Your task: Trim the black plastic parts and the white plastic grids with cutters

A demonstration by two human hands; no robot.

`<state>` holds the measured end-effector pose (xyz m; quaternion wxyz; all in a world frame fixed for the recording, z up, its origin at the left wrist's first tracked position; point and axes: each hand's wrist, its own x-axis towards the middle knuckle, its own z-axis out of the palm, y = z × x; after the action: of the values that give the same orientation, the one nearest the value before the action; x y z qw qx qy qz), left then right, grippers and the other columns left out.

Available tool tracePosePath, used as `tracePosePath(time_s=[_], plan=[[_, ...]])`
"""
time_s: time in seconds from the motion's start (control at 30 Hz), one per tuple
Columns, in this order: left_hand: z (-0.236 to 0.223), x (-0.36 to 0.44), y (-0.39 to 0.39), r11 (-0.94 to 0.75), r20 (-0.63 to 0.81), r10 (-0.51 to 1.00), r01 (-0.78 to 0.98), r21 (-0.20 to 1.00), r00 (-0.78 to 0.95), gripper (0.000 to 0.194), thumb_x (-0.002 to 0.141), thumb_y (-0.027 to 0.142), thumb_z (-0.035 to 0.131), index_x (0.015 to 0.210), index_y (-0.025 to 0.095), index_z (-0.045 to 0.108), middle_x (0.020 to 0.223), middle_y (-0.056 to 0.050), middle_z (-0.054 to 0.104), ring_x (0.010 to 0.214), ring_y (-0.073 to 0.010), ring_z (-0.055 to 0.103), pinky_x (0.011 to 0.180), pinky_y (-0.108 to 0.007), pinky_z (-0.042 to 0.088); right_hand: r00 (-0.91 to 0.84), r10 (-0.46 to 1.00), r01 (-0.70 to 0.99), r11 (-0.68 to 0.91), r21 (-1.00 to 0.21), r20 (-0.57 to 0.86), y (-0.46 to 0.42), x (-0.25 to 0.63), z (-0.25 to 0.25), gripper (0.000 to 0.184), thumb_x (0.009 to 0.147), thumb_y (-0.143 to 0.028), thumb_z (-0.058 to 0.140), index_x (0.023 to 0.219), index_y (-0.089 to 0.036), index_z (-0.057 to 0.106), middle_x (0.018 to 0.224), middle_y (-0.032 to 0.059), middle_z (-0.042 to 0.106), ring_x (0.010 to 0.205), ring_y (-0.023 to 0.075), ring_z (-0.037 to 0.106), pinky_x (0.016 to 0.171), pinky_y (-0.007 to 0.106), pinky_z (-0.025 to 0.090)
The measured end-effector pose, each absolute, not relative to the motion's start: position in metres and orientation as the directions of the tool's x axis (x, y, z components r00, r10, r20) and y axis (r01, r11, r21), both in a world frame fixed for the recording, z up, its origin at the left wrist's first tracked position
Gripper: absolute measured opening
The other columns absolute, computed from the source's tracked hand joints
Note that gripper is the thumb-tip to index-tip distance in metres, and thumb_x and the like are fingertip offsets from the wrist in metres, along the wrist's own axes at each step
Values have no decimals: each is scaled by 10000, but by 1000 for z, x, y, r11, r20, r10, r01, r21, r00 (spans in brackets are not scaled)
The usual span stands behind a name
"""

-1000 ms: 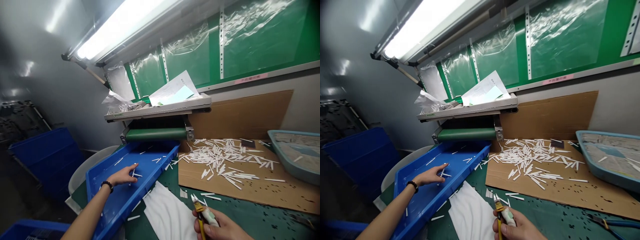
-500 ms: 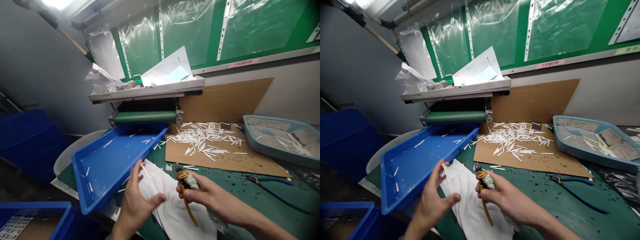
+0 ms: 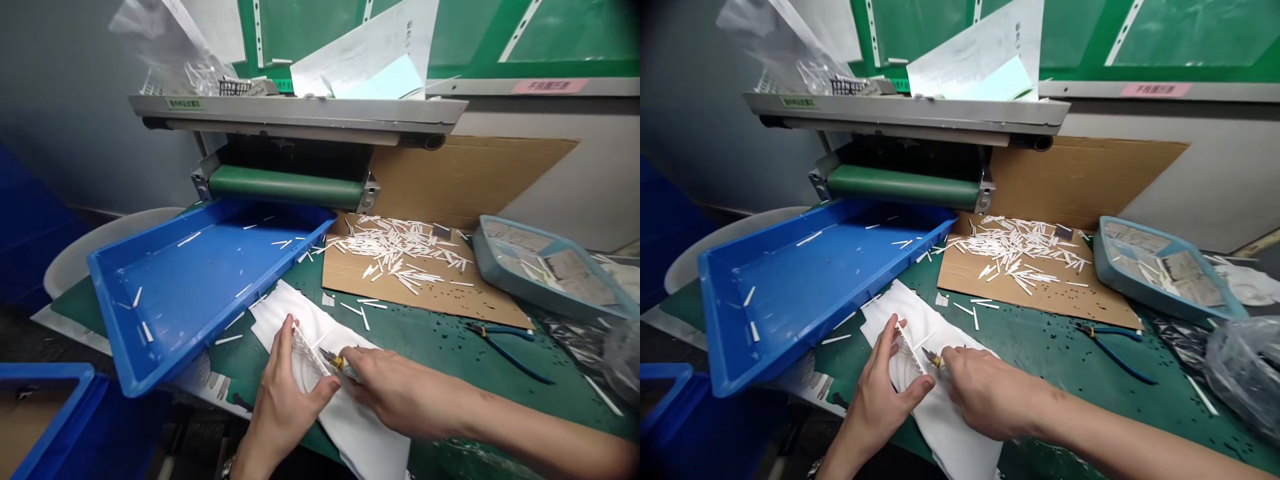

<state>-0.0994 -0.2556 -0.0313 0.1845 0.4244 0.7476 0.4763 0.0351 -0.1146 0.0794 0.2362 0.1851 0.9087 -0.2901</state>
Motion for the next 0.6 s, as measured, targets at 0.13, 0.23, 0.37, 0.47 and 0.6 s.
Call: tracePosePath(time_s=[0.13, 0.23, 0.37, 0.47, 0.6], plan=[[-32, -99, -255, 180, 151, 812, 488, 854, -564, 951, 752, 479, 690, 1500, 223, 161, 1485, -159, 384, 1350, -320, 396, 1051, -460, 432, -790, 192, 471, 798, -376, -583, -118, 23, 83, 112, 905, -217, 442, 983, -166, 502, 973, 127, 609, 875, 269, 582, 711, 350, 408], [-32, -100, -255, 199, 133, 813, 486, 851, -567, 947, 748, 488, 686, 1496, 217, 173, 1478, -162, 397, 1331, -323, 423, 1029, -456, 455, -757, 197, 485, 808, -333, -623, -119, 15, 85, 98, 899, -199, 453, 976, -164, 503, 970, 129, 616, 888, 274, 585, 723, 350, 410], [-32, -101, -255, 227, 112, 815, 490, 841, -569, 944, 747, 472, 686, 1494, 209, 172, 1475, -172, 399, 1296, -338, 464, 1012, -469, 466, -718, 213, 502, 819, -280, -663, -121, 4, 90, 92, 887, -187, 467, 964, -161, 510, 938, 125, 625, 862, 267, 593, 694, 333, 401], [-31, -101, -254, 226, 113, 821, 500, 836, -560, 948, 742, 458, 693, 1493, 203, 174, 1473, -176, 401, 1286, -345, 475, 1008, -472, 469, -671, 214, 506, 832, -228, -710, -122, -8, 98, 108, 866, -164, 481, 964, -152, 525, 923, 125, 624, 838, 258, 595, 652, 309, 389], [-28, -102, -253, 218, 118, 821, 498, 839, -558, 947, 741, 478, 696, 1487, 197, 185, 1463, -177, 418, 1270, -342, 494, 991, -464, 487, -606, 208, 496, 853, -161, -768, -125, -21, 102, 157, 814, -89, 494, 959, -132, 535, 904, 123, 610, 804, 251, 590, 630, 297, 377]])
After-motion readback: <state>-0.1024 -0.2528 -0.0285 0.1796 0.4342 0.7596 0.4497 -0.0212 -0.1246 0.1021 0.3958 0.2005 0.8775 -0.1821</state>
